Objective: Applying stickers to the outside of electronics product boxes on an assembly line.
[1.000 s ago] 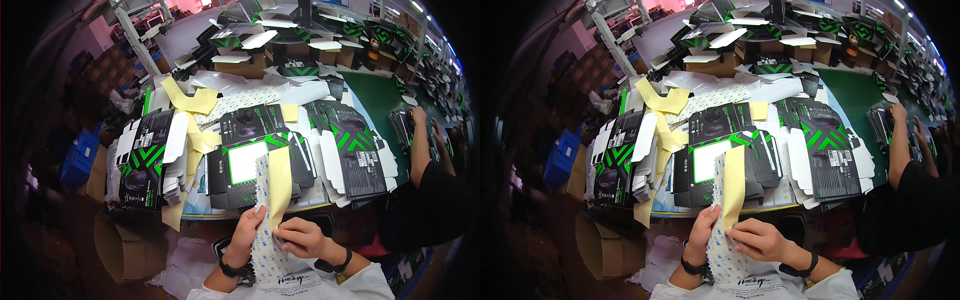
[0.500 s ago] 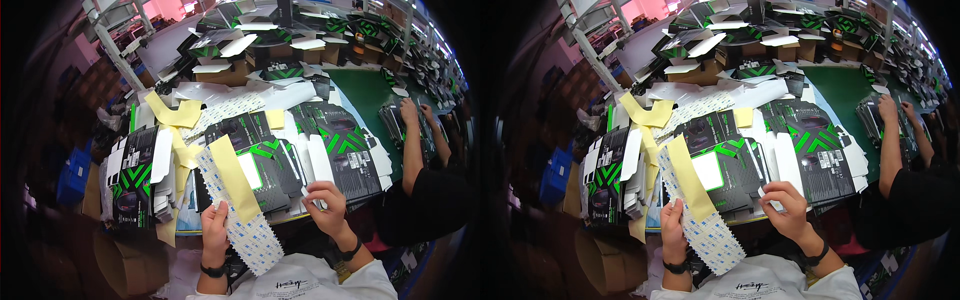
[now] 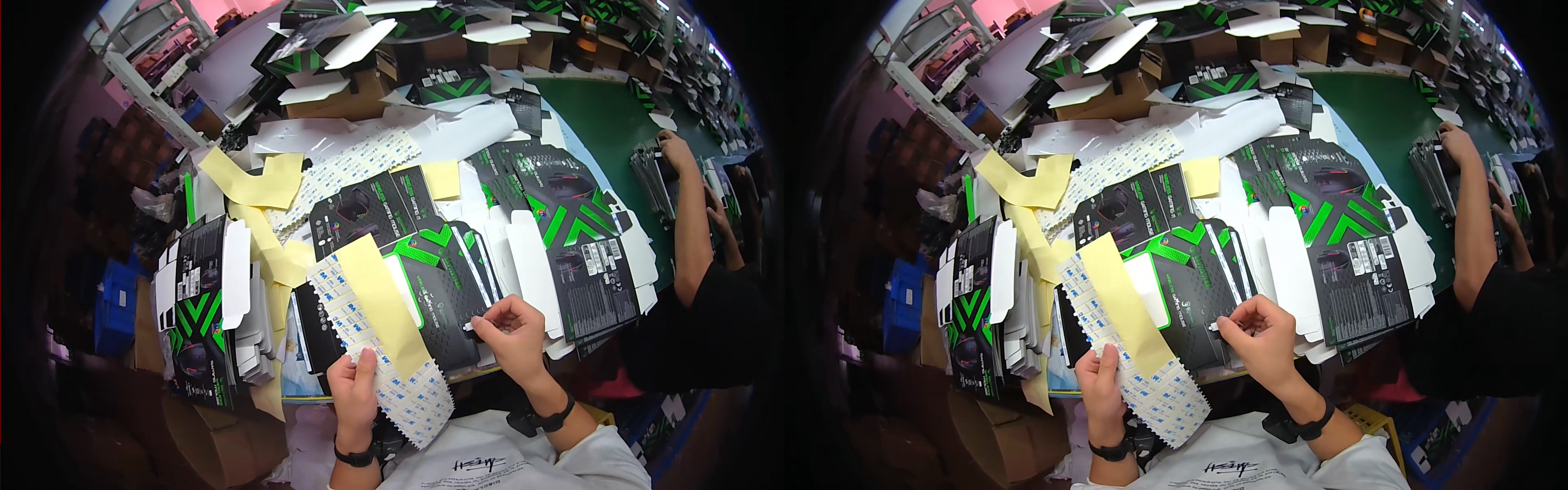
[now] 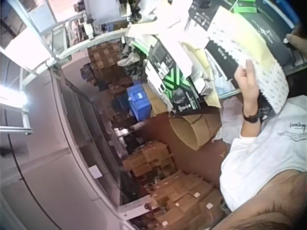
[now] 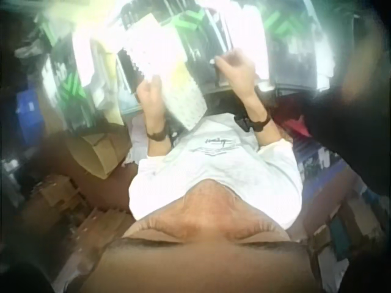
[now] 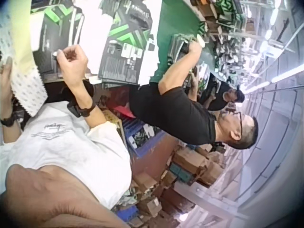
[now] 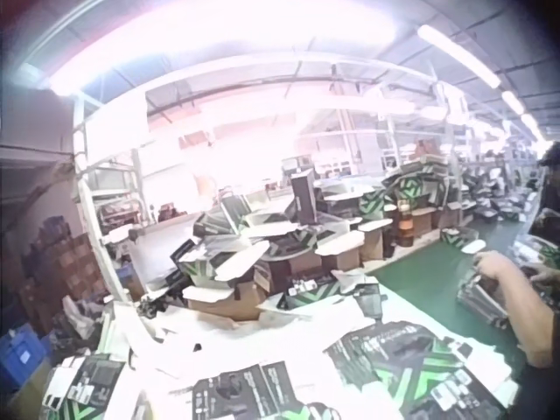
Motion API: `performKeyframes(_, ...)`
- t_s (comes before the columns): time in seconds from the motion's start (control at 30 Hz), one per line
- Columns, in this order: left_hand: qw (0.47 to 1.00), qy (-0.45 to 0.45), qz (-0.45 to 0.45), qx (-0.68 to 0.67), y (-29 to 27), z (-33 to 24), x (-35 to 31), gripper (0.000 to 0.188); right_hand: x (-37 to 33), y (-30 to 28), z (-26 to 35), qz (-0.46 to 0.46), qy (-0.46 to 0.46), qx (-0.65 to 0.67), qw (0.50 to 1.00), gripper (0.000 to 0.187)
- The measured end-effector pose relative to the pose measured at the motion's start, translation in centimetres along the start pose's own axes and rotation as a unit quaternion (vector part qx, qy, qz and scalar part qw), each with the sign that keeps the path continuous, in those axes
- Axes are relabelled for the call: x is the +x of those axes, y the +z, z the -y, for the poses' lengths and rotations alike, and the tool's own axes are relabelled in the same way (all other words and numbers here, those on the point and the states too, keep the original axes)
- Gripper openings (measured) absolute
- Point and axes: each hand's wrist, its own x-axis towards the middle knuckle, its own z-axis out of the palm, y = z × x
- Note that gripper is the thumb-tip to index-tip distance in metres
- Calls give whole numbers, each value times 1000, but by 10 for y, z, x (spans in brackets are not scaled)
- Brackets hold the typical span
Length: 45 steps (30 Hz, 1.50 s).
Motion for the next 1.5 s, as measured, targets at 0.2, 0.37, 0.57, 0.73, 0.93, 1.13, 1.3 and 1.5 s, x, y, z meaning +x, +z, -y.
performKeyframes(0.2, 1000, -4, -14, 20, -2, 2, 2, 26, 1, 2, 10, 21, 66, -47, 996, 13)
performKeyframes(0.37, 1000, 5, -21, 16, -1, 2, -1, 25, 2, -3, 21, 51, 5, -198, 979, 19)
performKeyframes(0.57, 999, 36, 1, 1, 1, 6, -1, 26, -10, -18, 14, -68, -115, -279, 951, 21)
performKeyframes(0.73, 999, 30, 43, -15, 0, -9, -16, 26, -74, -6, 46, 57, -235, -190, 952, 17)
performKeyframes(0.93, 991, 68, 110, -40, 22, -20, -66, 26, -107, 18, 49, 194, -242, -173, 935, 28)
performKeyframes(1.13, 976, -77, 139, -146, 10, -2, -103, 29, -135, 6, 34, 294, -177, -26, 939, 22)
performKeyframes(1.3, 982, -9, 158, -107, 17, 8, -110, 24, -146, -1, 54, 288, -208, 23, 935, 12)
performKeyframes(1.5, 988, -21, 142, -53, 39, 14, -112, 29, -148, -26, 51, 279, -168, 69, 943, 16)
